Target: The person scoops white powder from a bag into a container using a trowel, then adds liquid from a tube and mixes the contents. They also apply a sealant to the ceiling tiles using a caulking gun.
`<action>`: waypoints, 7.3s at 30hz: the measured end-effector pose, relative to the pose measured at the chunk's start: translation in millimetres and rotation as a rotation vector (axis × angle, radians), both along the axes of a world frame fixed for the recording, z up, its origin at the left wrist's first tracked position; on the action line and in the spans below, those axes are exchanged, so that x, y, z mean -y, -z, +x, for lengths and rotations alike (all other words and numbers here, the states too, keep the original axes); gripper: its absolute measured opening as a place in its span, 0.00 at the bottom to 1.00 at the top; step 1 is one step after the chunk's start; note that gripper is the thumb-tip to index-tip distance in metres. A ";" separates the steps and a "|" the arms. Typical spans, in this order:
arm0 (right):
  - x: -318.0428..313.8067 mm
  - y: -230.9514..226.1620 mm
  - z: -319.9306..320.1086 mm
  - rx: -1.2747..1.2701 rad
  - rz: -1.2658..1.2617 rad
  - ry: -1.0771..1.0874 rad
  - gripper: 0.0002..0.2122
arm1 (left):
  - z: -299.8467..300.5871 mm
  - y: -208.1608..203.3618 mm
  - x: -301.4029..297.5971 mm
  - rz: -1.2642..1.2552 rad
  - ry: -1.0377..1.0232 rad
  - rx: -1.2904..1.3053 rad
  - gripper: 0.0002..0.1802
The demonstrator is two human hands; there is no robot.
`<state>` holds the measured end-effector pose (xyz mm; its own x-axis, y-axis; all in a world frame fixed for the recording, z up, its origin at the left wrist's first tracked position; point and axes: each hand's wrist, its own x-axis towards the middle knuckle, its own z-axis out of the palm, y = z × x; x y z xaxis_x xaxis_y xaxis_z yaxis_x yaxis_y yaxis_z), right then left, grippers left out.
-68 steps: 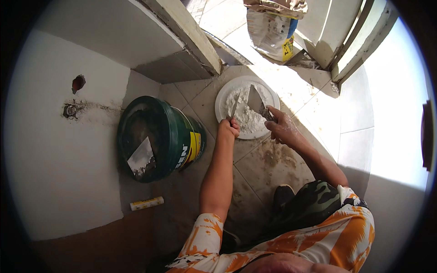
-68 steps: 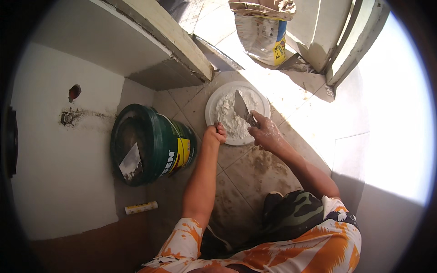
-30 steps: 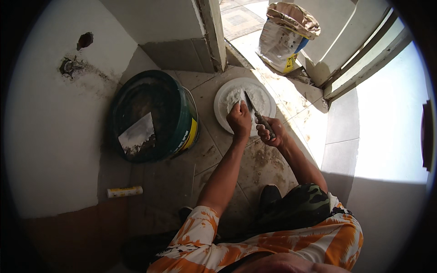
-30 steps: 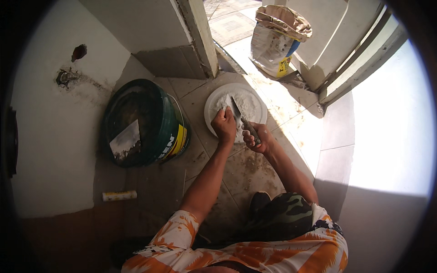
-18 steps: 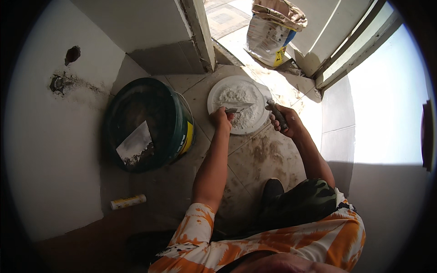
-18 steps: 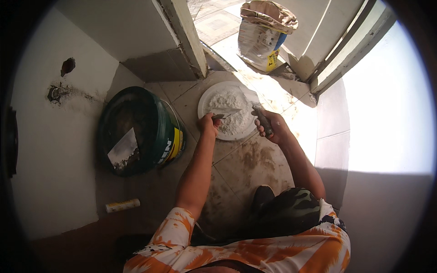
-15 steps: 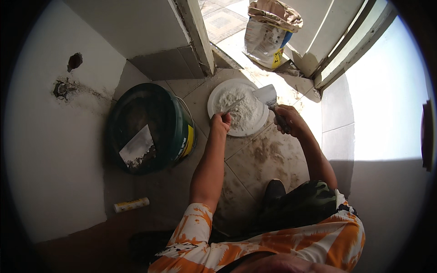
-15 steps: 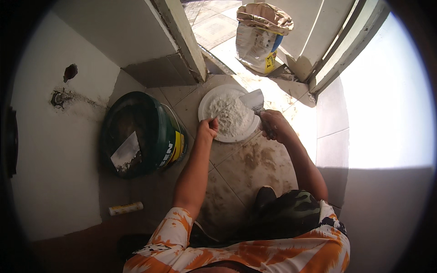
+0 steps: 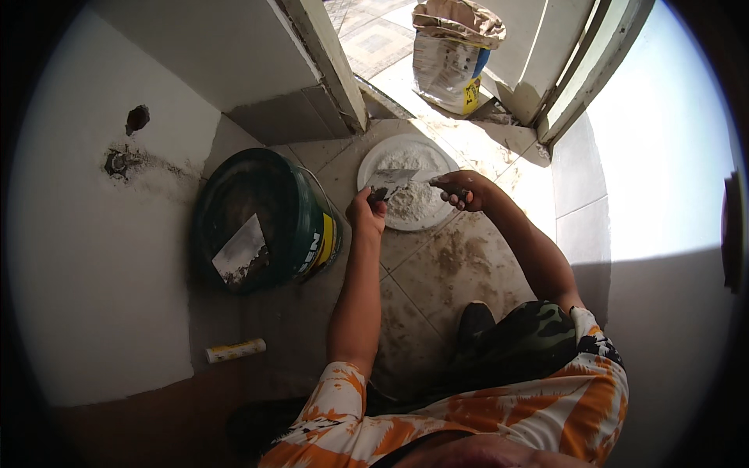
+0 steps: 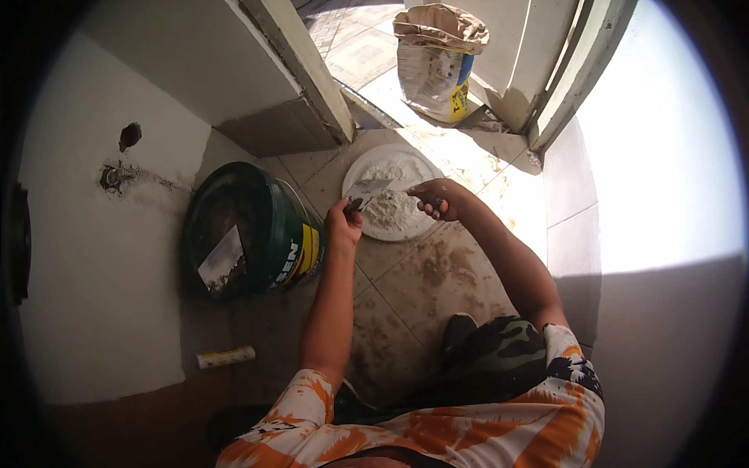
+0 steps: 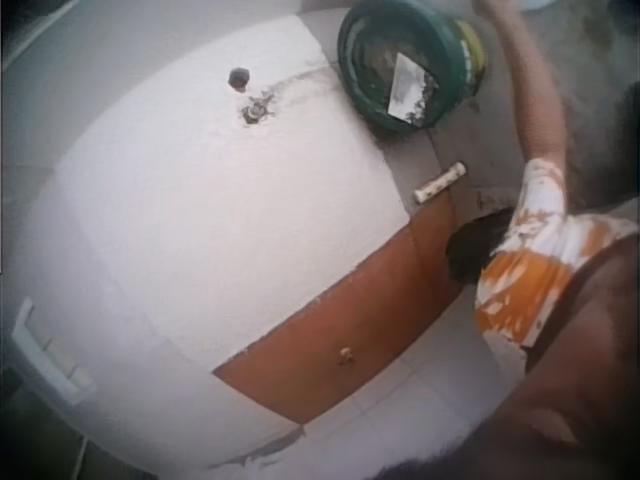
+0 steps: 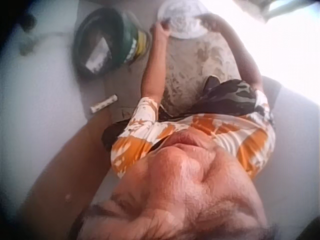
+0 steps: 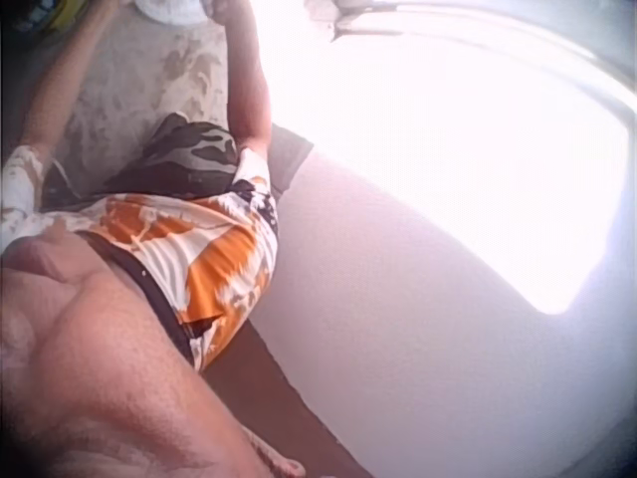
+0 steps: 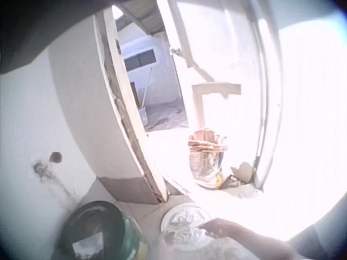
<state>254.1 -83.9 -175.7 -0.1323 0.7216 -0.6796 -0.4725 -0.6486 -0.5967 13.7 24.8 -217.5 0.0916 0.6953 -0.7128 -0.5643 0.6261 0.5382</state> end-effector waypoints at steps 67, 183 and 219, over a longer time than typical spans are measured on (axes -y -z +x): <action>65.5 42.4 -50.8 0.794 -0.114 -0.239 0.13 | -92.7 -163.6 7.1 1.227 0.085 -0.610 0.13; -188.8 67.0 -109.3 2.040 0.938 -1.303 0.08 | -93.6 -161.0 3.1 1.222 -0.087 -0.532 0.15; -121.2 -53.1 -82.3 1.943 0.841 -1.518 0.08 | -95.0 -155.1 -0.1 1.232 -0.120 -0.720 0.17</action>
<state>171.8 37.2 -122.6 -0.4283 0.8075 -0.4055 0.8170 0.5378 0.2079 -81.3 24.9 -62.4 -0.1268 0.8708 0.4750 0.0448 -0.4733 0.8797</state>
